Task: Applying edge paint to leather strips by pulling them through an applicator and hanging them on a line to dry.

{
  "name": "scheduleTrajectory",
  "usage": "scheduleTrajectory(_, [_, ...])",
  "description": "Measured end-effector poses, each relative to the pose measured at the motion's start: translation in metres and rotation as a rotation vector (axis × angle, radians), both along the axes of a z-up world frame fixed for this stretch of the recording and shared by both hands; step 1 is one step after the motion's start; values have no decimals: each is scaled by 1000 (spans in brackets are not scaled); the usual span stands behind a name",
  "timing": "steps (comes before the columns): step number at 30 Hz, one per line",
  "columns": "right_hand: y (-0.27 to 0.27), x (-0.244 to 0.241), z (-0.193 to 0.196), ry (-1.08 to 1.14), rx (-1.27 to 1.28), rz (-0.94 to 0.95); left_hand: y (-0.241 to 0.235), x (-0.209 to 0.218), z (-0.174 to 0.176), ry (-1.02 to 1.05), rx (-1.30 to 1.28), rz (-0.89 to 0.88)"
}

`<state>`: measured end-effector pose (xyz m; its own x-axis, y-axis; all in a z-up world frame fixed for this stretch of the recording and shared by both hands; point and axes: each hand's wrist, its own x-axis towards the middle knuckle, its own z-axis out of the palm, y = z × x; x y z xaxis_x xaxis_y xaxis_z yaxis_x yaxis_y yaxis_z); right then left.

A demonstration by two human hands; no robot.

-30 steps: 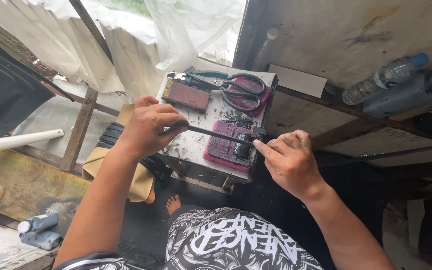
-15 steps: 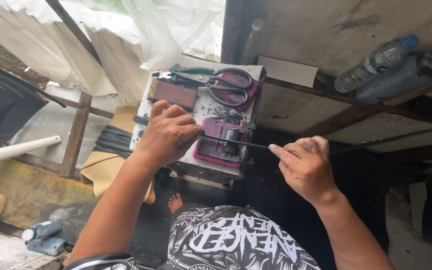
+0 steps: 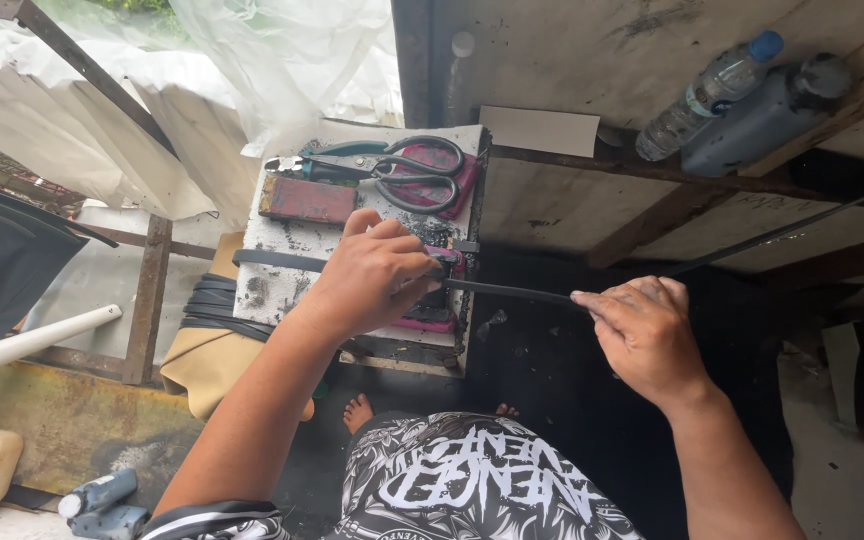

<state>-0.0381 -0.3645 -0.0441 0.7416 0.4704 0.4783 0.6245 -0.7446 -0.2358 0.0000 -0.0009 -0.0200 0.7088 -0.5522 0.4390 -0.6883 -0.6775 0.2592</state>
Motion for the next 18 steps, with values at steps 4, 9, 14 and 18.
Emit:
scheduleTrajectory(4, [-7,1,16,259,67,-33,2,2,5,111,-88,-27])
scheduleTrajectory(9, [-21,19,9,553,312,33,0,3,19,268,-193,-58])
scheduleTrajectory(14, [9,31,31,643,444,169,-6,5,24,305,-245,-80])
scheduleTrajectory(18, [40,41,39,645,456,338,-8,2,28,296,-278,-88])
